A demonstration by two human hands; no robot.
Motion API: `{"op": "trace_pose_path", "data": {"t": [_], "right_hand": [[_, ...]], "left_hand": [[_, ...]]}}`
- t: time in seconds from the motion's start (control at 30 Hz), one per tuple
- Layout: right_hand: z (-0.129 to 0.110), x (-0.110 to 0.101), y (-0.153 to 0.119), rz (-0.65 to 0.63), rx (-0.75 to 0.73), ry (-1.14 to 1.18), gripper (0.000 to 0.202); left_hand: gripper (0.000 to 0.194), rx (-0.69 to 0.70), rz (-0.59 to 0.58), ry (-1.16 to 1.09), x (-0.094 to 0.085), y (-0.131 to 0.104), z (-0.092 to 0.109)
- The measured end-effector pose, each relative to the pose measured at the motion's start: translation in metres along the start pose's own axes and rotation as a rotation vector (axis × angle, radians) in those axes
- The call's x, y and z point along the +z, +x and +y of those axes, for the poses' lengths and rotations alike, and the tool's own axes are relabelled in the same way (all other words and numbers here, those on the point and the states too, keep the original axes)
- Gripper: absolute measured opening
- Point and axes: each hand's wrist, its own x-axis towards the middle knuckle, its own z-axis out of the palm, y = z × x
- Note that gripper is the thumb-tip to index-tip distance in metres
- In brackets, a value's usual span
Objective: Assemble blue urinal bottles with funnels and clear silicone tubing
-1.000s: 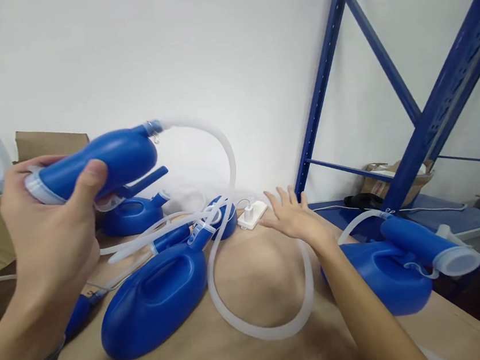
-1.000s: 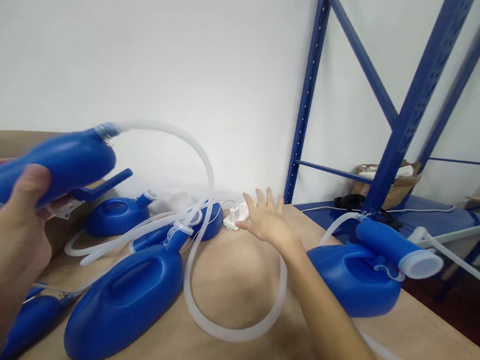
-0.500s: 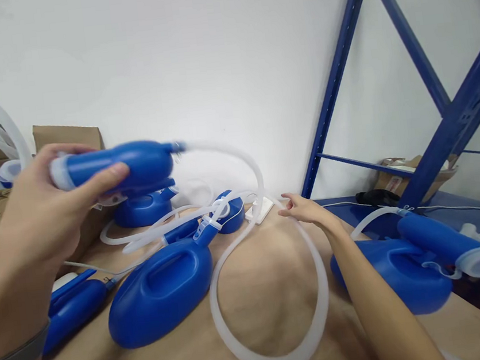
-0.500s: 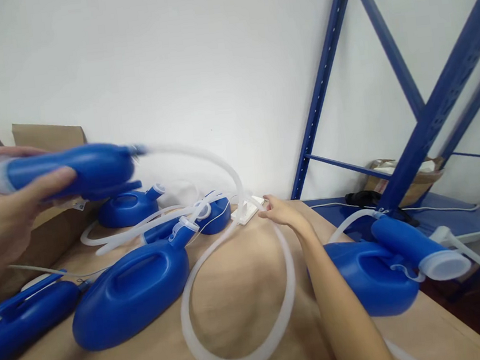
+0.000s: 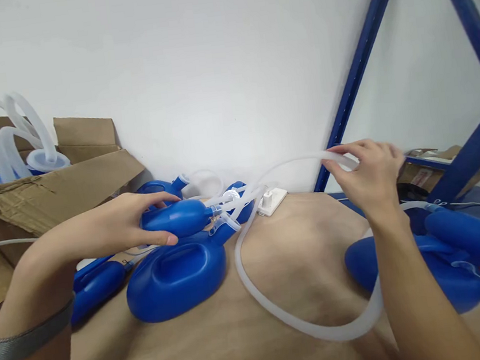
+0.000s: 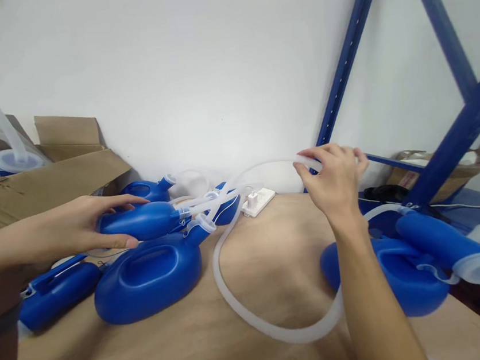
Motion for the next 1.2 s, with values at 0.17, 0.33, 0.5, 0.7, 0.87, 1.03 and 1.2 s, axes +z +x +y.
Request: {"op": "trace_pose_path", "data": {"t": [0.17,0.33,0.5,0.7,0.87,1.03,1.2], "right_hand": [[0.005,-0.002,0.002,0.051,0.047,-0.087,0.028],[0.029,-0.002,0.007,-0.018,0.193,-0.105,0.036],[0.034,-0.003,0.006,-0.13,0.186,-0.21,0.049],[-0.023,-0.005,-0.01,-0.364,-0.22,0.246,0.06],[-0.087,0.012,-0.044,-0.59,-0.446,0.361,0.087],[-0.105,0.036,-0.064,-0.552,-0.591,0.296,0.096],[-0.107,0.048,-0.07,-0.592,-0.709,0.262,0.093]], "left_hand": [[0.087,-0.079,-0.139,0.017,-0.004,-0.009,0.001],[0.089,-0.128,-0.246,0.064,-0.006,-0.018,0.008],[0.092,-0.055,-0.2,-0.011,-0.004,-0.01,0.017],[0.085,-0.037,-0.157,-0.151,0.007,0.003,0.029],[0.088,-0.059,-0.068,-0.225,0.011,0.004,0.032],[0.076,-0.039,-0.151,-0.285,0.01,0.004,0.035],[0.073,-0.078,-0.161,-0.322,0.007,-0.001,0.036]]}}
